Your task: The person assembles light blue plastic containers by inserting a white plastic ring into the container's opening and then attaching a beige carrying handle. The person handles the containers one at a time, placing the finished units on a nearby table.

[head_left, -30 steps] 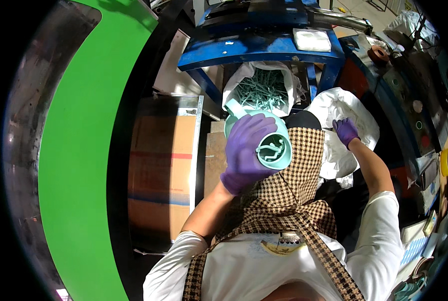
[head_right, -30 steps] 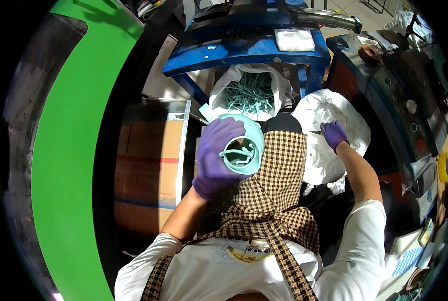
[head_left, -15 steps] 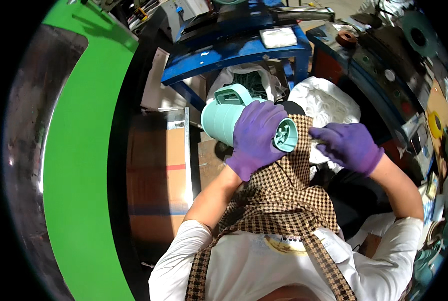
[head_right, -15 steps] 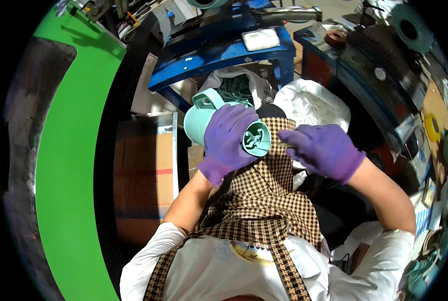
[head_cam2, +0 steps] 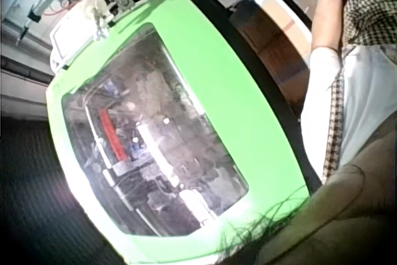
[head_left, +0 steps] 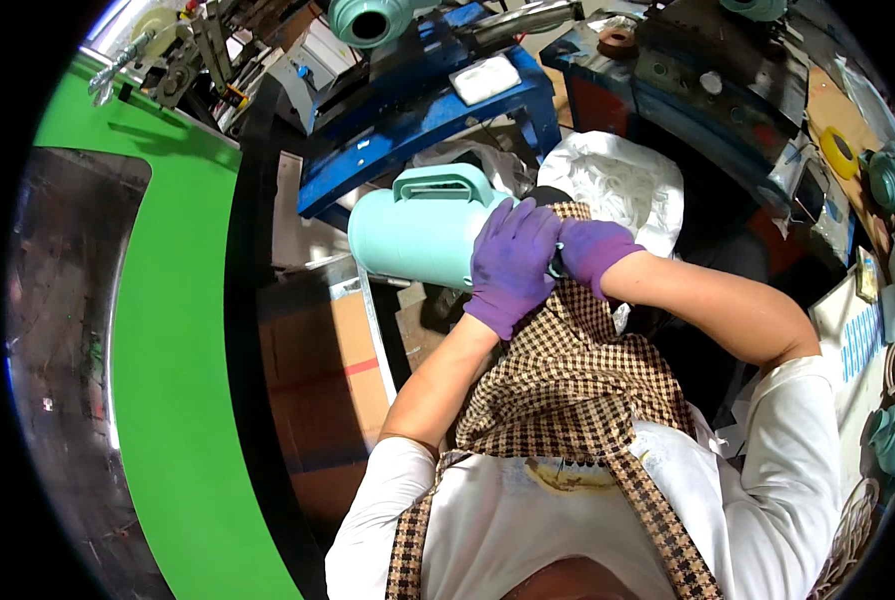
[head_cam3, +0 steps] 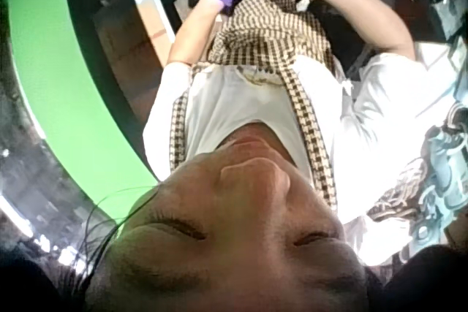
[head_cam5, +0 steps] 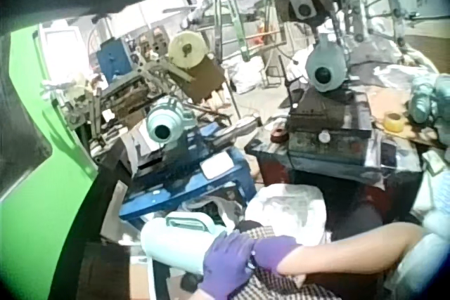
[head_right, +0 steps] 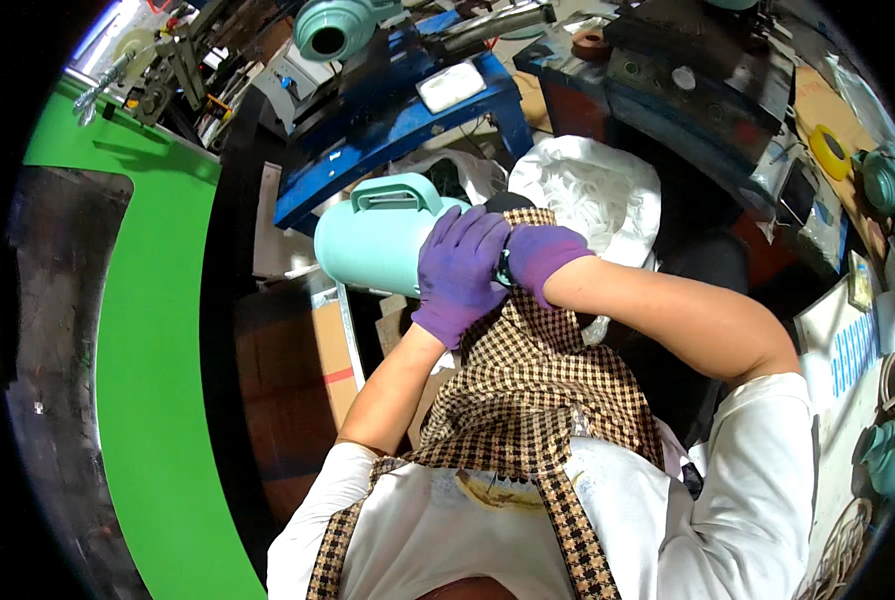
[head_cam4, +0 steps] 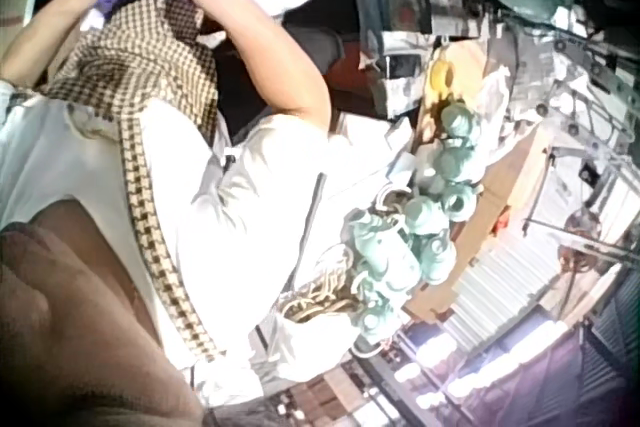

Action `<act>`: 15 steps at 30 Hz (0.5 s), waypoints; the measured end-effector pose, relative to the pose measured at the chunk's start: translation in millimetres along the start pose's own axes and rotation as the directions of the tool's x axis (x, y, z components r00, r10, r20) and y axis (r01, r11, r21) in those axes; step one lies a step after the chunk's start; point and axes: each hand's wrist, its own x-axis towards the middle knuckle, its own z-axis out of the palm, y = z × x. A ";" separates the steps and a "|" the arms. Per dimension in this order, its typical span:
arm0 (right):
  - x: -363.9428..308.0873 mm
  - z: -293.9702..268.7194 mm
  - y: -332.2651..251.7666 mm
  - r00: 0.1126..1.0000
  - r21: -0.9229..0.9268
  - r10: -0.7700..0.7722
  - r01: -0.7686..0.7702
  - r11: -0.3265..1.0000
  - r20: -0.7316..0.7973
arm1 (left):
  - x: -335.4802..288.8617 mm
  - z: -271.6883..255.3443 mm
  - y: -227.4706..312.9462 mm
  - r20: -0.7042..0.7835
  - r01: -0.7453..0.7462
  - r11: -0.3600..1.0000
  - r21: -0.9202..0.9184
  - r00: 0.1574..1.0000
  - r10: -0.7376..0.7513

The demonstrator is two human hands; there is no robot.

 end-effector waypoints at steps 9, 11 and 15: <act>-17.8 -17.6 123.0 0.946 0.147 -0.134 0.183 0.972 -0.295 | 13.8 11.4 -139.5 -0.338 0.121 0.934 -0.336 0.910 -0.240; -2.2 8.8 156.4 0.974 0.251 0.102 -0.050 0.967 -0.202 | -1.2 14.4 -157.7 -0.353 0.252 0.846 -0.469 0.825 -0.442; 67.5 96.9 196.6 0.953 0.172 0.220 -0.186 0.967 -0.209 | -32.6 -4.6 -153.3 -0.483 0.257 0.814 -0.520 0.698 -0.529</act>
